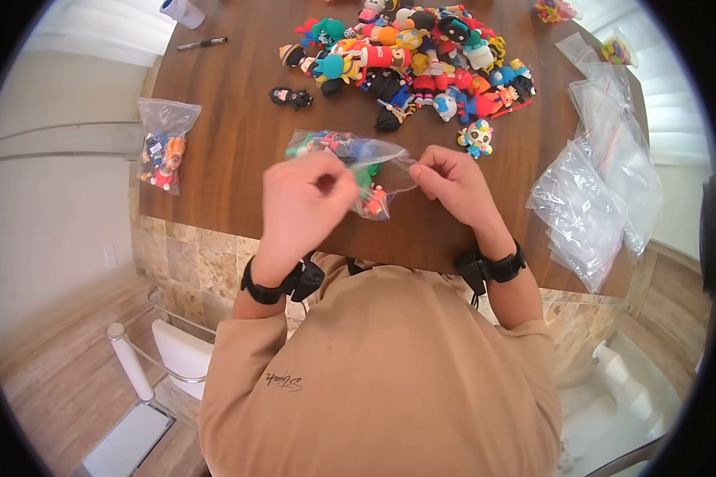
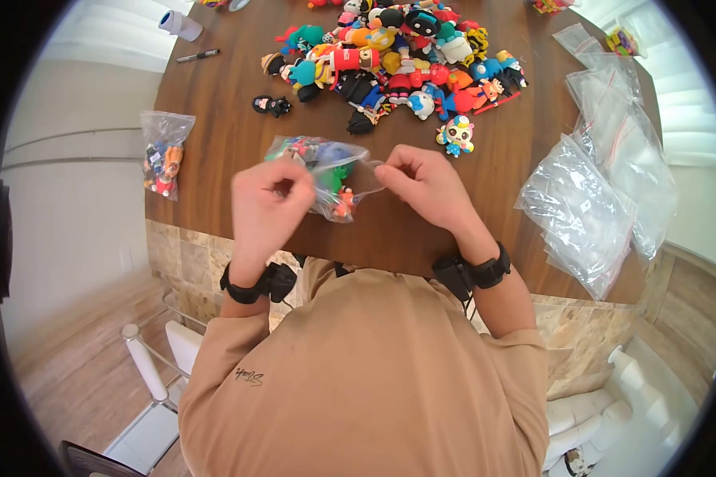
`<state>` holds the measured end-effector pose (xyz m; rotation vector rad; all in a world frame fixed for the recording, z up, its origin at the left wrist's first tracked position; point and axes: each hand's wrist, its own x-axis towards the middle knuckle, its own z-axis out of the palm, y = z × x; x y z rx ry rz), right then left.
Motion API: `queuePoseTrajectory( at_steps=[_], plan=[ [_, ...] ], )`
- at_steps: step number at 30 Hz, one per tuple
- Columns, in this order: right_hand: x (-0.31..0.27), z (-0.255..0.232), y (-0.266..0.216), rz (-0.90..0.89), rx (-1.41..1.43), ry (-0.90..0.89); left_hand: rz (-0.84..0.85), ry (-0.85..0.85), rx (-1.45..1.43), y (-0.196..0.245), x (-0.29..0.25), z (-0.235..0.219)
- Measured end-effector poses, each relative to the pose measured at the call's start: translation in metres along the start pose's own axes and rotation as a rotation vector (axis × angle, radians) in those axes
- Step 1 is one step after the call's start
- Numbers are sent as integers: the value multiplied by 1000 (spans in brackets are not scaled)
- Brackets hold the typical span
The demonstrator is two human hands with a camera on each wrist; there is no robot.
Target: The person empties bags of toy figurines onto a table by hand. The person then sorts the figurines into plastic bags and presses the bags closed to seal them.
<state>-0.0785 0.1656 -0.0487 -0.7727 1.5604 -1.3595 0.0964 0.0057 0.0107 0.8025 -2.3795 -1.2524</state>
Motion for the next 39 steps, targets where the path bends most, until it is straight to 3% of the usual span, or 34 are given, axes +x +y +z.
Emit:
queuePoseTrajectory(
  at_steps=[1,3,7,9,10,12,13,15,16,18,19,21,23,24,25,27,29,31,32,33,35,39],
  plan=[
    [-1,-1,-3,-3,-1,-1,-23,101,-47,-1,1,-7],
    [0,-2,-9,27,-350,120,-70,137,-144,3,-1,-13],
    [-8,7,-19,-60,-449,252,39,124,-231,17,-8,-5],
    [-26,13,-40,-295,-557,378,36,51,-297,29,-9,-1],
    [-32,16,-48,-301,-566,360,-1,32,-380,31,-8,3],
    [-37,22,-60,-582,-462,64,50,-7,-355,31,-5,12],
    [-37,23,-61,-593,-473,53,105,-64,-325,30,-3,16],
    [-33,24,-58,-329,-502,-34,123,-50,-304,26,-4,22],
    [-32,22,-49,-169,-502,-53,160,-122,-291,24,-4,22],
    [-27,28,-41,-218,-420,-56,158,-232,-268,23,-7,17],
    [-25,32,-37,-259,-322,-40,157,-221,-270,17,-8,13],
    [-18,36,-24,-256,-253,-31,305,61,-353,-4,-9,10],
    [-16,38,-22,-240,-179,-18,208,233,-411,-35,-11,2],
    [-14,39,-28,-231,-77,-41,50,280,-595,-45,-14,-1],
    [-11,39,-36,-225,23,-64,50,281,-597,-56,-16,-3],
    [-6,38,-47,-195,52,-118,-122,291,-766,-75,-22,-5],
    [5,33,-55,-251,72,-256,-130,292,-752,-74,-22,-6],
    [8,36,-68,-282,112,-285,-311,268,-1187,-68,-25,1],
    [10,36,-76,-312,159,-304,-332,149,-1314,-69,-26,-2],
    [12,36,-84,-311,148,-311,-326,156,-1324,-66,-26,-3],
    [22,36,-100,-473,-51,-343,-330,-22,-1591,-52,-23,-9],
    [32,33,-121,-462,-147,-308,-269,16,-1657,-33,-4,-14]
  ],
)
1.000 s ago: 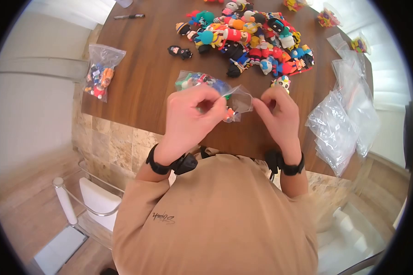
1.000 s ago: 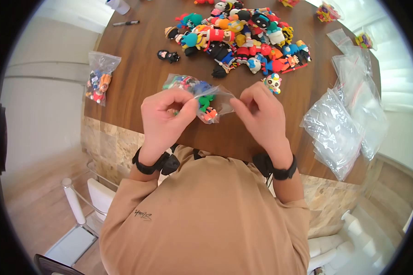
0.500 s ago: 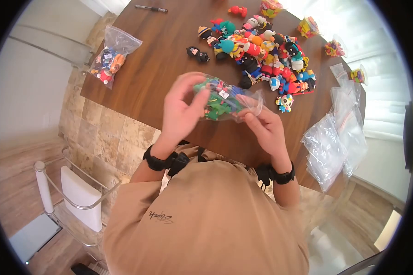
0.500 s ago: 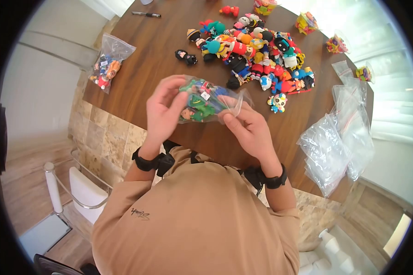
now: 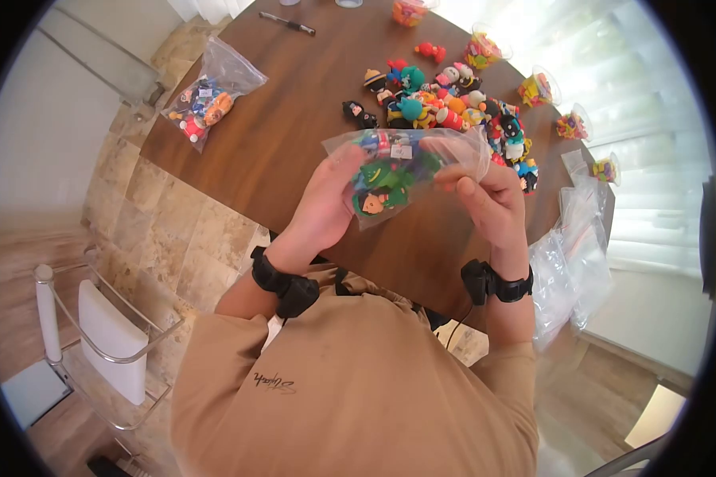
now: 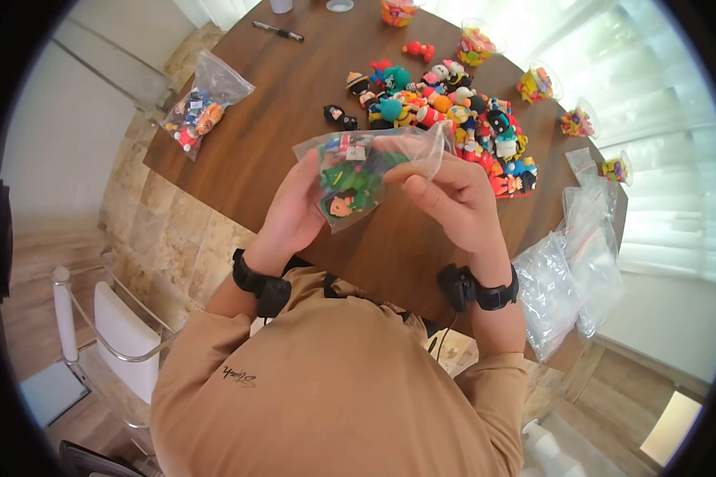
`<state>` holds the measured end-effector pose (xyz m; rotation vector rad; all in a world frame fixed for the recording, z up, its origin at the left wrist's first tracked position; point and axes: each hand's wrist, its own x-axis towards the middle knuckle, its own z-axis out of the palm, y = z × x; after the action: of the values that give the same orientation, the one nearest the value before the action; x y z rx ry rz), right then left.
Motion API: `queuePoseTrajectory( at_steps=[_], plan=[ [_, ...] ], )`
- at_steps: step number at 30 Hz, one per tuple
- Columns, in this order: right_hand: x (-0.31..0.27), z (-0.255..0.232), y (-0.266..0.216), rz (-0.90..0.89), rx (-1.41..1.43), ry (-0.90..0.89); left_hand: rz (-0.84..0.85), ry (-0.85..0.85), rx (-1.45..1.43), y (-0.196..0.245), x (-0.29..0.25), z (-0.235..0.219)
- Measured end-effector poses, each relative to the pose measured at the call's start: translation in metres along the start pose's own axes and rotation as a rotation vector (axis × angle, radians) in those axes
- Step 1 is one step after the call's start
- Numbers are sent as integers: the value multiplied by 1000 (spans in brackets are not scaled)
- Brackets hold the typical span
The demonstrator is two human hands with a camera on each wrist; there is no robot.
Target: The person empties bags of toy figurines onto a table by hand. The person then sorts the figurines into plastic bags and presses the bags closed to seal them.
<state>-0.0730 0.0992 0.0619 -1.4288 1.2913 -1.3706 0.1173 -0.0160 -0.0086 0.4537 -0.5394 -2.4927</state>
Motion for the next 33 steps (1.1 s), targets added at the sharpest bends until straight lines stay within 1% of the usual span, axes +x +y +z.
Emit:
queuePoseTrajectory(
  at_steps=[2,3,4,5,6,7,8,9,10,11,12,14,15,16,18,19,20,21,22,24,25,26,27,28,30,31,32,33],
  plan=[
    [6,-8,-3,160,46,87,101,38,230,8,22,6],
    [11,-14,8,119,105,139,114,26,235,15,34,9],
    [17,-17,16,98,96,140,185,11,394,23,49,13],
    [23,-21,24,77,204,258,255,-6,553,31,65,19],
    [28,-25,27,57,314,376,264,-25,558,40,79,28],
    [34,-26,27,25,360,425,317,-50,705,49,93,39],
    [38,-30,31,7,355,432,371,-75,853,59,108,48],
    [40,-34,39,6,426,476,376,-92,860,69,125,53],
    [40,-38,47,6,498,520,448,-189,1131,79,142,56],
    [39,-40,54,43,603,549,518,-286,1400,87,155,63],
    [38,-43,60,33,603,560,519,-301,1405,92,167,69],
    [33,-47,74,75,722,481,552,-363,1746,97,180,87],
    [32,-47,84,96,719,518,661,-402,1840,96,185,96],
    [29,-45,84,95,724,529,653,-413,1843,95,187,106],
    [25,-41,82,116,727,513,732,-444,2101,95,190,124],
    [25,-39,82,168,717,536,728,-451,2103,93,196,131],
    [24,-39,84,165,719,540,704,-487,2189,92,202,139],
    [23,-39,88,205,719,537,681,-522,2275,92,206,144],
    [23,-38,89,245,719,536,680,-530,2277,91,207,149],
    [23,-35,89,256,722,543,766,-591,2393,87,209,158],
    [23,-34,90,254,715,533,764,-602,2395,85,210,163],
    [22,-33,90,253,708,521,806,-599,2434,84,211,167],
    [22,-31,89,252,713,527,848,-594,2472,84,213,171],
    [23,-30,86,240,738,552,846,-600,2474,86,215,173],
    [24,-29,86,226,768,576,1180,-815,2448,93,220,177],
    [24,-30,86,220,794,557,1048,-756,2490,92,212,187],
    [25,-30,87,214,820,538,1045,-760,2493,92,212,192],
    [25,-30,88,215,824,539,1101,-783,2475,92,213,195]
  ],
)
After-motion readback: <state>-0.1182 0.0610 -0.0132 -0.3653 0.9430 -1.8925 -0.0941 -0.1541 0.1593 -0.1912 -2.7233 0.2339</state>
